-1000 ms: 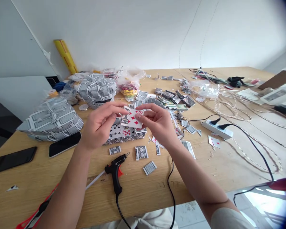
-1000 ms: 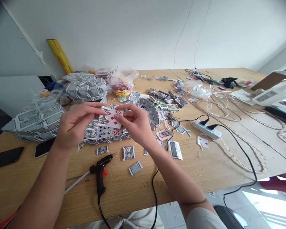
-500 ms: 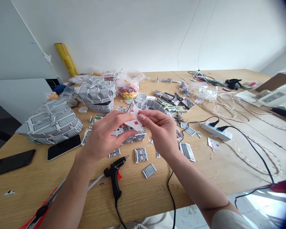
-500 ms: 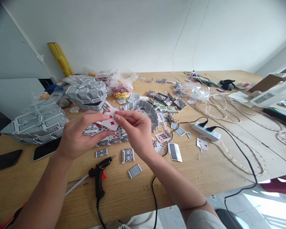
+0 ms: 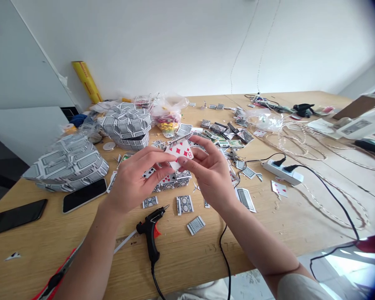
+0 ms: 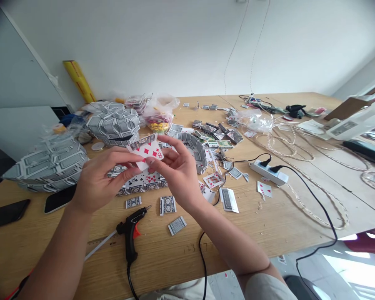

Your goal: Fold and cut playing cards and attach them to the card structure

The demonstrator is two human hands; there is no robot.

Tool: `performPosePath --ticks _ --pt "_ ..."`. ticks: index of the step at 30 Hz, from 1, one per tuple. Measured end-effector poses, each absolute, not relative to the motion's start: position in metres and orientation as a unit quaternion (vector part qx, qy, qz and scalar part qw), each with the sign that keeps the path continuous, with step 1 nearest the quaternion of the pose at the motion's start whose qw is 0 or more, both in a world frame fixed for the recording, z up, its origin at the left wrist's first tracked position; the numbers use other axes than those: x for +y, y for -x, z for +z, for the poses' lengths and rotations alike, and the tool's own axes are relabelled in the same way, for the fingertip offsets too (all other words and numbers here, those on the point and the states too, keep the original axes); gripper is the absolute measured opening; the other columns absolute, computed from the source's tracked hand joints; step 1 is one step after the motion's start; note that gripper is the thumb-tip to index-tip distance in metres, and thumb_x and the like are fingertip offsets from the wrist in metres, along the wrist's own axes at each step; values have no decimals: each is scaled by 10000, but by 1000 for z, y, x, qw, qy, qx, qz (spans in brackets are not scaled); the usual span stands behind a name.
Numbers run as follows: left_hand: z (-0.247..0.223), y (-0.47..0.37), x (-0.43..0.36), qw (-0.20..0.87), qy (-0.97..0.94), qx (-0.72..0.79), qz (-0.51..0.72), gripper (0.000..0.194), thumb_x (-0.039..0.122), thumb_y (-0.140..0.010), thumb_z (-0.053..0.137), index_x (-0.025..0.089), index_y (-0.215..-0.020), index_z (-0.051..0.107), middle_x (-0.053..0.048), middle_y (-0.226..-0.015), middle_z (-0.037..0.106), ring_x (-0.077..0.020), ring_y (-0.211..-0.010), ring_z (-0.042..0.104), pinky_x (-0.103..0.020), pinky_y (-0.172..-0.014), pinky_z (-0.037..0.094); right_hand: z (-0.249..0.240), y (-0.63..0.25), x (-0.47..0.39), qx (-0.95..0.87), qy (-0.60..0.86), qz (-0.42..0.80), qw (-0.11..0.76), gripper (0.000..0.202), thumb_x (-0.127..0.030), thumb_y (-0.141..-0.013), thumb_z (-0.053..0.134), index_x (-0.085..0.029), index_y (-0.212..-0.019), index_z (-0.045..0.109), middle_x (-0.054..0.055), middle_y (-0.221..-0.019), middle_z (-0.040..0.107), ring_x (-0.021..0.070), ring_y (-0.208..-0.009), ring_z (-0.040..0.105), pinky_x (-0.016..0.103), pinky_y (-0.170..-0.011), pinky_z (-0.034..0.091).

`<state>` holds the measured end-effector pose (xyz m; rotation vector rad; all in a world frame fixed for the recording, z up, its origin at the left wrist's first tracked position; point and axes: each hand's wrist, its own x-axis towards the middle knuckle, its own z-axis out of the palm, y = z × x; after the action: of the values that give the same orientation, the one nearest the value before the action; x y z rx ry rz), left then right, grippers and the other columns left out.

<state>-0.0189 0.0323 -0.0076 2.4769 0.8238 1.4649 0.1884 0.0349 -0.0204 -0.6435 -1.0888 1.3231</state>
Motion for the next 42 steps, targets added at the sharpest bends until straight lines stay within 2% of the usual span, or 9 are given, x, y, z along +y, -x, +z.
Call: performPosePath --ticks 4,8,12,16,19,22,29,36,42 --pt "-9 19 26 232 -784 297 492 206 197 -1054 721 257 -1248 754 -42 -1157 783 -175 -998 753 -299 -871 636 -19 -189 35 -471 277 594 590 546 -236 -764 982 -298 -1245 729 -9 -969 801 180 -855 727 345 -773 637" --pt "-12 16 23 328 -709 319 537 229 271 -1017 786 234 -1233 719 -50 -1116 782 -191 -941 774 -299 -809 663 -21 -188 35 -450 271 605 599 398 -289 -774 987 -286 -1069 721 -13 -981 806 172 -854 729 349 -798 633" --pt "-8 13 25 358 -675 351 541 177 350 -1039 771 225 -1156 731 -30 -973 791 -174 -826 769 -283 -753 661 -23 -187 36 -455 275 588 609 281 -298 -799 968 -273 -928 719 -31 -938 779 149 -823 703 325 -785 611" --pt "-5 13 27 411 -678 361 491 288 443 -1124 619 229 -1020 781 -42 -921 802 -174 -767 759 -298 -730 648 -21 -185 36 -468 287 566 616 300 -262 -765 971 -282 -1009 798 -15 -1025 805 166 -880 710 351 -842 618" --pt "-5 12 28 438 -662 367 484 281 449 -1106 649 237 -982 785 -40 -896 796 -186 -763 761 -308 -726 646 -20 -184 35 -479 293 554 615 265 -248 -763 962 -270 -997 841 -8 -963 805 171 -873 706 351 -840 609" --pt "-6 10 28 457 -659 361 476 275 450 -1096 660 243 -984 802 -47 -903 786 -197 -785 763 -309 -721 649 -18 -185 33 -492 301 536 616 184 -239 -771 955 -253 -911 837 -13 -875 781 165 -832 700 342 -815 603" --pt "-8 10 31 511 -651 342 445 398 554 -1090 626 224 -991 826 -96 -1058 787 -235 -901 765 -328 -730 689 -18 -185 33 -510 308 503 626 211 -217 -757 956 -242 -894 798 -5 -885 789 175 -836 722 353 -830 621" --pt "-16 12 35 595 -608 302 430 377 563 -1061 675 214 -1075 820 -125 -1014 795 -318 -1007 821 -379 -700 730 -18 -187 31 -549 323 452 625 157 -250 -829 910 -271 -916 780 2 -920 792 194 -884 725 374 -862 622" --pt "-16 11 34 616 -590 302 426 330 522 -1031 743 216 -1114 835 -125 -1072 821 -310 -1009 831 -442 -823 752 -17 -187 29 -564 327 436 620 113 -284 -875 876 -264 -909 771 8 -914 771 194 -880 705 376 -847 609"
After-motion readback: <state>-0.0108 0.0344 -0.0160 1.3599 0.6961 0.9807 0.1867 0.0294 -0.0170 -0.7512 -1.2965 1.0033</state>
